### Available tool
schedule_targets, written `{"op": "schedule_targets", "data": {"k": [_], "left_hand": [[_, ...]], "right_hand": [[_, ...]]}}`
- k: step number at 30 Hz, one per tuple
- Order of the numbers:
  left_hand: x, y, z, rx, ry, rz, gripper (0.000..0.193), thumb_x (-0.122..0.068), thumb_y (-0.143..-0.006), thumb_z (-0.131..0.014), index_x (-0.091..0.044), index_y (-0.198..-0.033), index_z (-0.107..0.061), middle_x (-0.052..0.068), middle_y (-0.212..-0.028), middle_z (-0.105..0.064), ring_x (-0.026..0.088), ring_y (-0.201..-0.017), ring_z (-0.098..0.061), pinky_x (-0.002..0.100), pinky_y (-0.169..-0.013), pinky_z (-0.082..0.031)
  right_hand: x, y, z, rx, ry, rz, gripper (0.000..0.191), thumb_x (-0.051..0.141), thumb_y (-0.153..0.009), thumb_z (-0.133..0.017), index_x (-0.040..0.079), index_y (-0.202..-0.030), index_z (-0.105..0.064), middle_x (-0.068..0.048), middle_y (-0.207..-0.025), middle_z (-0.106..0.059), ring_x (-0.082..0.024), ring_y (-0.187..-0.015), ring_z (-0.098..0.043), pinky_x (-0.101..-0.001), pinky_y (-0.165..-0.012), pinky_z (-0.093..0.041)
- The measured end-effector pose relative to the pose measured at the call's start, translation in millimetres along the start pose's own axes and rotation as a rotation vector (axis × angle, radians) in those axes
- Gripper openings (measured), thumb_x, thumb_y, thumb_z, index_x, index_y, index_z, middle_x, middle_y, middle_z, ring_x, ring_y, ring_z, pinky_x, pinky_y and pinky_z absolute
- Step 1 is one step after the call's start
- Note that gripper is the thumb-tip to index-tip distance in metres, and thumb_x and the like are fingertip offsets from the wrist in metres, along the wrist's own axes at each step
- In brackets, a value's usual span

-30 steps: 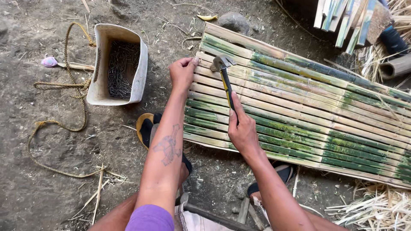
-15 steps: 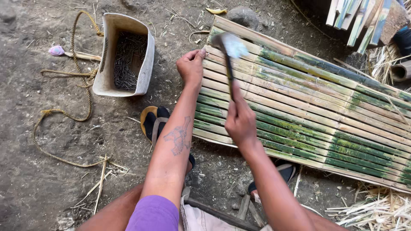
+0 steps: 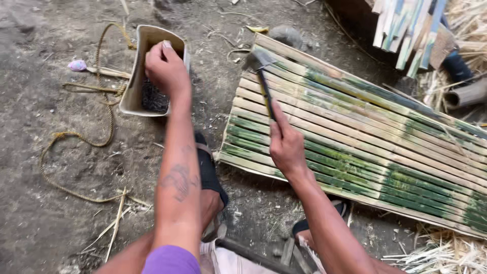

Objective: The person sits on the ground and uses a hammer to drive nails into a bamboo mat. They repeatedly pick up nails from a nearby container and hammer them into the bamboo slats to secure the mat.

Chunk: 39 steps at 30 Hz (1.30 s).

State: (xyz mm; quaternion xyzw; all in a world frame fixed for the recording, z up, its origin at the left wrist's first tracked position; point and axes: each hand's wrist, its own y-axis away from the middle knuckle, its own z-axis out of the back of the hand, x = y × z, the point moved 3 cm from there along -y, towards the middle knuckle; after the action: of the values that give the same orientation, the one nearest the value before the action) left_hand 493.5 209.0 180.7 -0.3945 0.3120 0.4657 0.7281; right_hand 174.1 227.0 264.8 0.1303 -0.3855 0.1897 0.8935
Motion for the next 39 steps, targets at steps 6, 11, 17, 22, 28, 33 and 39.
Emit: {"op": "schedule_targets", "data": {"k": [6,11,17,22,28,33,39], "left_hand": [[64.8,-24.1,21.4,0.814,-0.452,0.128,0.027,-0.018,-0.073,-0.081,-0.007,-0.097,-0.076,0.022,-0.103,-0.072,0.039,-0.098,-0.069,0.049,-0.084,-0.054],[59.5,-20.9,27.3,0.708,-0.389,0.096,0.014,-0.018,-0.085,-0.076,-0.01,-0.097,-0.08,0.024,-0.1,-0.072,0.043,-0.095,-0.07,0.049,-0.083,-0.056],[21.7,-17.2,57.7,0.595,-0.389,0.069,0.019,-0.025,-0.088,-0.079,-0.006,-0.087,-0.078,0.021,-0.091,-0.075,0.039,-0.084,-0.073,0.05,-0.073,-0.056],[-22.4,-14.4,26.2,0.471,-0.335,-0.163,0.016,-0.017,-0.094,-0.073,-0.005,-0.084,-0.073,0.017,-0.08,-0.073,0.031,-0.068,-0.072,0.046,-0.062,-0.055],[-62.5,30.0,-50.3,0.588,0.012,-0.197,0.005,-0.006,-0.088,-0.069,-0.001,-0.088,-0.067,0.017,-0.078,-0.072,0.028,-0.067,-0.071,0.042,-0.063,-0.056],[-55.0,80.6,-79.8,0.65,0.046,-0.091,0.01,-0.01,-0.087,-0.075,-0.002,-0.093,-0.072,0.016,-0.083,-0.075,0.028,-0.071,-0.072,0.043,-0.067,-0.057],[-26.3,115.1,-108.1,0.609,0.227,-0.032,0.014,-0.007,-0.09,-0.072,-0.008,-0.102,-0.078,0.009,-0.1,-0.077,0.022,-0.091,-0.073,0.035,-0.086,-0.057]], "right_hand": [[9.9,4.1,-8.9,-0.062,-0.066,-0.003,0.059,0.006,-0.103,-0.049,0.017,-0.16,-0.039,-0.012,-0.067,-0.063,-0.023,-0.052,-0.058,-0.0413,-0.055,-0.048],[-1.4,4.8,-22.5,-0.1,0.032,0.058,0.052,0.011,-0.105,-0.056,0.017,-0.156,-0.047,-0.019,-0.072,-0.062,-0.029,-0.058,-0.062,-0.0426,-0.057,-0.05],[-4.6,9.1,-18.4,-0.071,0.103,-0.071,0.052,0.013,-0.105,-0.056,0.016,-0.156,-0.047,-0.021,-0.073,-0.065,-0.034,-0.06,-0.063,-0.0449,-0.058,-0.048],[4.9,-4.6,-6.6,-0.162,-0.027,-0.003,0.052,0.014,-0.104,-0.054,0.017,-0.155,-0.045,-0.026,-0.098,-0.067,-0.034,-0.067,-0.069,-0.0437,-0.061,-0.053],[-18.3,-26.2,-5.2,-0.07,0.041,-0.091,0.052,0.014,-0.103,-0.054,0.016,-0.154,-0.047,-0.027,-0.086,-0.068,-0.045,-0.074,-0.067,-0.0489,-0.067,-0.049],[-44.2,-30.8,15.8,-0.034,-0.012,-0.217,0.051,0.016,-0.102,-0.053,0.018,-0.153,-0.047,-0.028,-0.088,-0.069,-0.046,-0.078,-0.069,-0.049,-0.069,-0.053],[-44.5,-31.4,21.6,-0.087,-0.075,-0.053,0.051,0.016,-0.106,-0.052,0.015,-0.157,-0.044,-0.029,-0.103,-0.072,-0.044,-0.088,-0.07,-0.0457,-0.074,-0.054]]}}
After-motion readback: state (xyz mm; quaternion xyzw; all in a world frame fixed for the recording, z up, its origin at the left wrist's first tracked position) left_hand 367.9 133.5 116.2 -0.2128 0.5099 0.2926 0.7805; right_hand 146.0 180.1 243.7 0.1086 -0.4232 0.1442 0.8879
